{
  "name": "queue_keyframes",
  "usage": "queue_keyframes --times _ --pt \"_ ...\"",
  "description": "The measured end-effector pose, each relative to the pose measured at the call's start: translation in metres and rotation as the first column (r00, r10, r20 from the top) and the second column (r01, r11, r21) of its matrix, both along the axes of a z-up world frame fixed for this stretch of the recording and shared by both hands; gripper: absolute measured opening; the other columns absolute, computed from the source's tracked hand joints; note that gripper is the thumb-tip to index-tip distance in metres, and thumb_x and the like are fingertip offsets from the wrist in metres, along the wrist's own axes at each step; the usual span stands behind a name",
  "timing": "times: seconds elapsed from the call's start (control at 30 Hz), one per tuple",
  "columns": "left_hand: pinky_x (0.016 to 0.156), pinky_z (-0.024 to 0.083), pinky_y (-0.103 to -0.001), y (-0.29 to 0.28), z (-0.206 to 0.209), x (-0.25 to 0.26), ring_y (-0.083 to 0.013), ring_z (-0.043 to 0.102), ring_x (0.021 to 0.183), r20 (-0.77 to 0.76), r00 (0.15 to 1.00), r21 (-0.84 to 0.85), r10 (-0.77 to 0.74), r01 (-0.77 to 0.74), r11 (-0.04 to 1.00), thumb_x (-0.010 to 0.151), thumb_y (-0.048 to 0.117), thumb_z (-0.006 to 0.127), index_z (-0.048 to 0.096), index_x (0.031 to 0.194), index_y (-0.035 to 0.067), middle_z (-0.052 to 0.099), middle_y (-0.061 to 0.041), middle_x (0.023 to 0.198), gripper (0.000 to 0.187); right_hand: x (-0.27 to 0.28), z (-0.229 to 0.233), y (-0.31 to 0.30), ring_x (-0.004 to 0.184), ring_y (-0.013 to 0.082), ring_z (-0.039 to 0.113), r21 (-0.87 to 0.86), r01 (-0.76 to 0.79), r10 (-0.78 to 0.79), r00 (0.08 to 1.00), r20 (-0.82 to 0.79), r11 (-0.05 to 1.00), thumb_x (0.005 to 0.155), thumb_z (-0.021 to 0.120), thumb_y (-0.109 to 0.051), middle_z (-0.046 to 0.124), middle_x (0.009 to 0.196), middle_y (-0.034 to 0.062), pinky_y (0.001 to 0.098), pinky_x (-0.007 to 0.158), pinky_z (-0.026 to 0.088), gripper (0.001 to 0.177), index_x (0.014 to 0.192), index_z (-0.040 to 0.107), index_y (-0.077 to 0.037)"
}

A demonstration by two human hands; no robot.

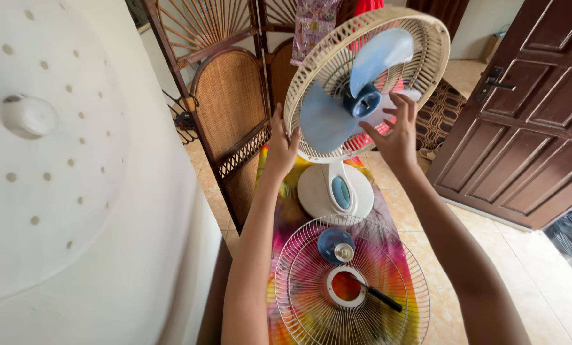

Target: The person assembles a table fan by attaching the front grille, inserting the fan blade, and securing it with a central cap. The hands manipulate the fan components on a table and use a screwdriver to tighten the central hub.

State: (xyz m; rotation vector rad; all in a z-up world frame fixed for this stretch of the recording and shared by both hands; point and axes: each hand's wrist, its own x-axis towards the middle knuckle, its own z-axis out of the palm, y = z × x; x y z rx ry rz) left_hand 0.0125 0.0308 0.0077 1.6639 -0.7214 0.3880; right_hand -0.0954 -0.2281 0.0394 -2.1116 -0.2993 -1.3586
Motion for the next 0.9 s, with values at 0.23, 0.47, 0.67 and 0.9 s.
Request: queue_keyframes --times 0.23,0.47,0.67,0.9 --pt "0.121 0.041 -0.052 -0.002 -0.038 0.001 -0.041 0.044 0.149 0.269 0.945 -0.028 0.183 -0.183 0.983 0.11 0.031 0.062 0.011 0.164 0.001 0.03 -0.03 0.166 0.08 -0.053 -0.105 -0.051 0.116 0.0203 0.067 0.391 -0.118 0.293 0.856 -0.426 0.913 0.104 0.064 -0.027 0.067 0.124 0.0104 0.0356 0.096 0.057 0.041 0.136 0.056 -0.004" --pt "0.125 0.038 -0.052 -0.017 -0.099 -0.071 -0.0412 0.042 0.149 0.304 0.865 -0.13 0.398 -0.377 0.917 0.107 0.02 0.059 0.006 0.166 0.003 0.03 -0.029 0.164 0.082 -0.126 -0.193 -0.044 0.106 0.0256 0.071 0.752 0.028 0.604 0.575 -0.551 0.659 0.109 0.035 -0.042 0.073 0.117 0.0175 0.0391 0.096 0.057 0.054 0.143 0.056 -0.005" --pt "0.117 0.04 -0.052 -0.009 -0.139 -0.113 -0.0439 0.043 0.142 0.197 0.937 0.118 0.288 -0.315 0.942 0.102 0.02 0.062 0.012 0.165 0.006 0.036 -0.031 0.156 0.081 -0.183 -0.217 -0.026 0.114 0.0297 0.067 0.958 -0.011 0.763 0.607 -0.222 0.287 0.108 0.021 -0.056 0.067 0.124 0.0194 0.045 0.102 0.051 0.072 0.149 0.047 -0.003" --pt "0.123 0.038 -0.051 -0.035 -0.181 -0.133 -0.0358 0.045 0.145 0.383 0.922 0.282 0.049 -0.168 0.945 0.1 0.022 0.063 0.033 0.158 0.01 0.048 -0.017 0.15 0.066 -0.192 -0.229 -0.014 0.126 0.0275 0.062 0.917 -0.051 0.696 0.668 -0.262 0.395 0.107 0.027 -0.049 0.064 0.133 0.0175 0.0446 0.107 0.049 0.066 0.15 0.043 -0.001"
